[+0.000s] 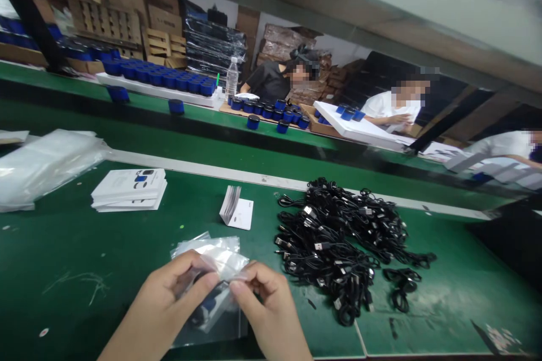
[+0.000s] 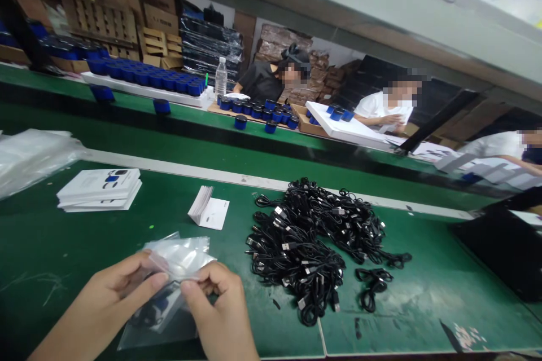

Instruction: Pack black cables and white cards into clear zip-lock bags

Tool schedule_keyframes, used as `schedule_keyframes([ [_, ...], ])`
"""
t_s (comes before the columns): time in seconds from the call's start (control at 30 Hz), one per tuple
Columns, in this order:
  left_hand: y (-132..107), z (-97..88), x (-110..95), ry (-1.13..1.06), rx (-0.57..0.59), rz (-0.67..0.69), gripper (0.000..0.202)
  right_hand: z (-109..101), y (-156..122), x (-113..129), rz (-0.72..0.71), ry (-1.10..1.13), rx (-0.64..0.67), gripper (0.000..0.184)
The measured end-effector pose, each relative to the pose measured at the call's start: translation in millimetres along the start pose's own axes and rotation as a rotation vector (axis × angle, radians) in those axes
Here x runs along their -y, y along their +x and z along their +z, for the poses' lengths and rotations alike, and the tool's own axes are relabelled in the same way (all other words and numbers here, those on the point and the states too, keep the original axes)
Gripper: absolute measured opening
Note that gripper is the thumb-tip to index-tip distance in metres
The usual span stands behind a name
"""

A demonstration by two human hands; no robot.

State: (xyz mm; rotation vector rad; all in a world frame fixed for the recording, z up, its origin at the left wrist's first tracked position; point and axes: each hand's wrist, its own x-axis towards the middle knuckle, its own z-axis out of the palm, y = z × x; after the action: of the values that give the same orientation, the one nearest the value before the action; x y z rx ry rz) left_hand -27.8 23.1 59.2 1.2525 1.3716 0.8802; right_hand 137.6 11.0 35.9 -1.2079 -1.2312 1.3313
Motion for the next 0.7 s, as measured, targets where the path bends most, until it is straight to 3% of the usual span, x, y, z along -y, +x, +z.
schedule_keyframes([
  [0.1, -3, 5.1, 0, -0.150, -0.083, -0.069, 0.027, 1, -1, 2, -0.048, -0.052, -0.024, 0.014],
  [0.2, -5, 6.1, -1, -0.152, -0.132, -0.094, 0.030, 1, -2, 6, -0.083, -0.086, -0.032, 0.011],
  [0.47, -1, -8.6, 11, 0.236, -0.021, 0.091, 0.032, -2, -6, 15, -0.321, -0.319, -0.044, 0.022],
  [0.6, 3, -12.8, 21, 0.404, -0.019, 0.235, 0.027, -2, -6, 17, -0.279, -0.343, -0.022, 0.021],
  [0.7, -2, -6.5, 17, 0.277, -0.071, 0.201, 0.025, -1, -3, 15, -0.225, -0.296, -0.009, 0.020],
])
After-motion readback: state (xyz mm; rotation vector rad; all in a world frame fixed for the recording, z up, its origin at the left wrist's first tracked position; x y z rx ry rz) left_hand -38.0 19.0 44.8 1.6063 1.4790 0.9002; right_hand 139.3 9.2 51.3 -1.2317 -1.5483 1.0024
